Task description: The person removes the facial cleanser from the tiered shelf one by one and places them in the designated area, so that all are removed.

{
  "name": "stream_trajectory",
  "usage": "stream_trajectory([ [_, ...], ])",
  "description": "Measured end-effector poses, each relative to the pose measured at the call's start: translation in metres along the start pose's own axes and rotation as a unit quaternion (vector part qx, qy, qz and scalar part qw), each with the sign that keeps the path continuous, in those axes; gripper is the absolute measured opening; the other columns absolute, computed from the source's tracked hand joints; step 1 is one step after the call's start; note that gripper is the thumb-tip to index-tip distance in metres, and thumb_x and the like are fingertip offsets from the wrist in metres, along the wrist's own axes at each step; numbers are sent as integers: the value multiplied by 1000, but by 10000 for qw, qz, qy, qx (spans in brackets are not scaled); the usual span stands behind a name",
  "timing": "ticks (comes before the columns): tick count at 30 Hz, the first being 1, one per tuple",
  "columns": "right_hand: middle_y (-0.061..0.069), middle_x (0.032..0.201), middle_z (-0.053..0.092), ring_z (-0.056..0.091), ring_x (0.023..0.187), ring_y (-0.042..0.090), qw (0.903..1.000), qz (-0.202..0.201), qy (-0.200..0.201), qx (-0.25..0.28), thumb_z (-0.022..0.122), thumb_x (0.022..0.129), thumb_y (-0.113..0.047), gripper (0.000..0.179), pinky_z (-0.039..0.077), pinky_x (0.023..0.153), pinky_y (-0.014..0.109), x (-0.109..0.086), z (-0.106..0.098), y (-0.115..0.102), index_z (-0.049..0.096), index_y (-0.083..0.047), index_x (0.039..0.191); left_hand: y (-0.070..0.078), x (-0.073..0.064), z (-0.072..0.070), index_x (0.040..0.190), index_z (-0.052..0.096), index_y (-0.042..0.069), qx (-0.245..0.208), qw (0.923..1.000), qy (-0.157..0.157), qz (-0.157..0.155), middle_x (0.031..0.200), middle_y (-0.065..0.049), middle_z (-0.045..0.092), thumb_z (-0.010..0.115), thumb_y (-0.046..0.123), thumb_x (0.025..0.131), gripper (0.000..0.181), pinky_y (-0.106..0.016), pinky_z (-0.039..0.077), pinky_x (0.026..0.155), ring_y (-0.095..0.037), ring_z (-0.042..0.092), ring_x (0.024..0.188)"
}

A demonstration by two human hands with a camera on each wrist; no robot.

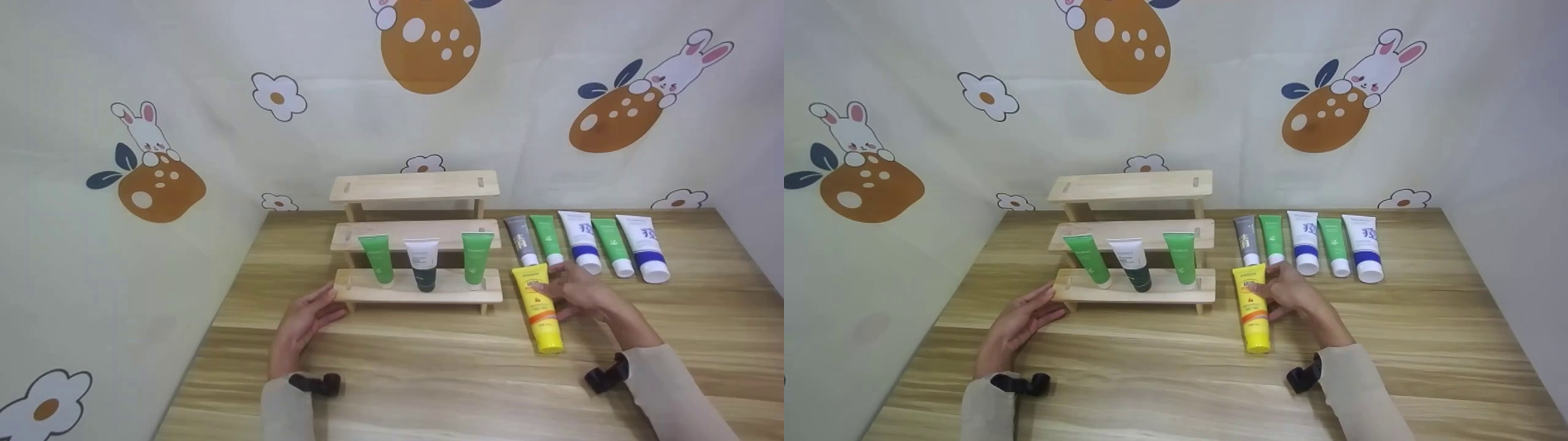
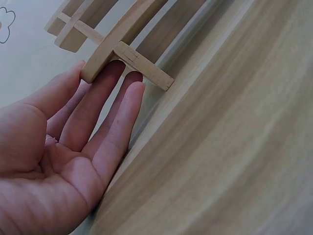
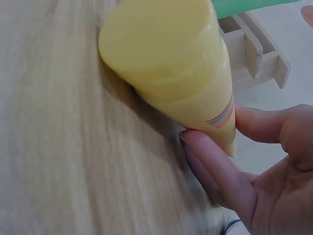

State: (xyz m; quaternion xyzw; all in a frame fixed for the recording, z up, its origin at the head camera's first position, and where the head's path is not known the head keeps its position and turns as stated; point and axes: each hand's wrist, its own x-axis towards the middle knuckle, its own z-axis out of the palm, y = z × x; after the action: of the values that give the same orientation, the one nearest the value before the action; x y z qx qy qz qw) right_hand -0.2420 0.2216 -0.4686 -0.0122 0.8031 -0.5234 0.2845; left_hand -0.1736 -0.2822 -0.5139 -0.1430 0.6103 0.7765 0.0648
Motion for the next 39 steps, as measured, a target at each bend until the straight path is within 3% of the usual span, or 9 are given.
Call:
stream_trajectory([
  [4,21,111,64,67,80,19,9999,44,-3,-99,67,97,-30,67,67,69,40,2,-1,1,31,10,137,0,0,0,146,45,-4,7,10000,-21,-28,135,-16,62,63,11,99,52,-36,61,99,-19,72,100],
  [9,12,102,63,67,77,20,9998,105,-25,-148,66,98,-30,54,67,66,39,1,-2,0,39,5,128,0,2,1,145,47,-3,-6,10000,31,-57,147,-24,51,64,11,98,51,-37,61,99,-21,71,103],
  [14,13,105,63,68,82,21,9997,172,60,-135,66,98,-32,54,67,67,40,2,-2,1,40,5,128,0,2,1,145,47,-4,-25,10000,48,-51,149,-26,48,65,11,98,53,-37,61,99,-21,71,103],
  [23,22,120,61,67,92,21,9989,322,332,-46,69,95,-37,80,67,72,38,5,2,1,29,11,146,0,2,1,146,45,-5,3,9999,87,-57,150,-28,45,64,9,97,54,-37,61,98,-20,72,100],
  [33,30,131,56,68,89,19,9987,260,440,-6,68,95,-36,81,67,75,38,1,1,-1,28,10,148,-1,2,0,146,44,-7,-31,10000,-30,49,129,-14,64,62,10,99,53,-39,61,98,-20,72,100],
  [39,27,132,56,66,97,22,9978,300,585,27,68,96,-31,70,67,79,39,-4,-6,-6,36,7,145,0,2,-1,146,46,-5,-29,10000,42,-15,143,-22,55,62,10,99,51,-39,61,99,-21,71,102],
])
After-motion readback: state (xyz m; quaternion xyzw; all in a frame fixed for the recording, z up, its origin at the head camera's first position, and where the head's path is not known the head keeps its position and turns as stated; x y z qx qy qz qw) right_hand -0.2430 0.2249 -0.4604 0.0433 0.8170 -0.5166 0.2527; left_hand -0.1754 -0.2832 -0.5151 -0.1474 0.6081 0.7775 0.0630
